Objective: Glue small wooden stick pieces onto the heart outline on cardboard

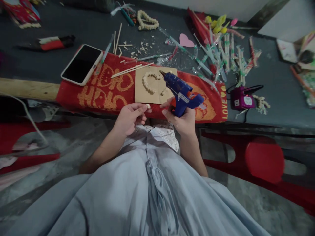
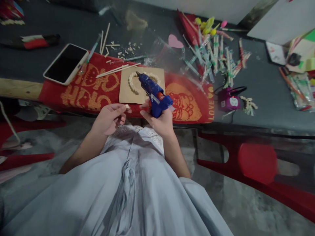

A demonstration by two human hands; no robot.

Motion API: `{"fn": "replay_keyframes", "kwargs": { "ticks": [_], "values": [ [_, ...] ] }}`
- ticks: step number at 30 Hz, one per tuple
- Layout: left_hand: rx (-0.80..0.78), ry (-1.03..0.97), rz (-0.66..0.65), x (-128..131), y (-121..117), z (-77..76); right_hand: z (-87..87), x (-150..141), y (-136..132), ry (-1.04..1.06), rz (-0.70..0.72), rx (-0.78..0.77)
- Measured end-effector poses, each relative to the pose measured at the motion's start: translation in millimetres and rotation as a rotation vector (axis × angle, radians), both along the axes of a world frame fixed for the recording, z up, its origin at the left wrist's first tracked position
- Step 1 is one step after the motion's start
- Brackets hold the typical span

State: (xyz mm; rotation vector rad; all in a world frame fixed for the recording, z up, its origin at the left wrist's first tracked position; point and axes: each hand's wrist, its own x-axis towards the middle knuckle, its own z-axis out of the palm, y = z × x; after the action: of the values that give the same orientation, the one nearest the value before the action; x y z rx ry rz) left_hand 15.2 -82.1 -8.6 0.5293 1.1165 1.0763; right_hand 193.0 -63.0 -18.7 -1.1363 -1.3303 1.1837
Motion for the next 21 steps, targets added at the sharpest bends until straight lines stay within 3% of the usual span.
{"fn": "replay_keyframes", "kwargs": {
  "ticks": [5,12,21],
  "values": [
    [0.01,-0.013,-0.056,2.7,2.4,6.1,6.9,-10.6,4.4,-0.072,0.042,0.027],
    [0.072,0.007,-0.064,4.5,-3.8,7.3,8.1,-20.0,4.3,0.101,0.137,-0.032],
    [0.141,0.052,-0.13,0.2,-4.3,8.6,16.7,-15.5,6.3,0.16,0.244,-0.146]
  ]
}}
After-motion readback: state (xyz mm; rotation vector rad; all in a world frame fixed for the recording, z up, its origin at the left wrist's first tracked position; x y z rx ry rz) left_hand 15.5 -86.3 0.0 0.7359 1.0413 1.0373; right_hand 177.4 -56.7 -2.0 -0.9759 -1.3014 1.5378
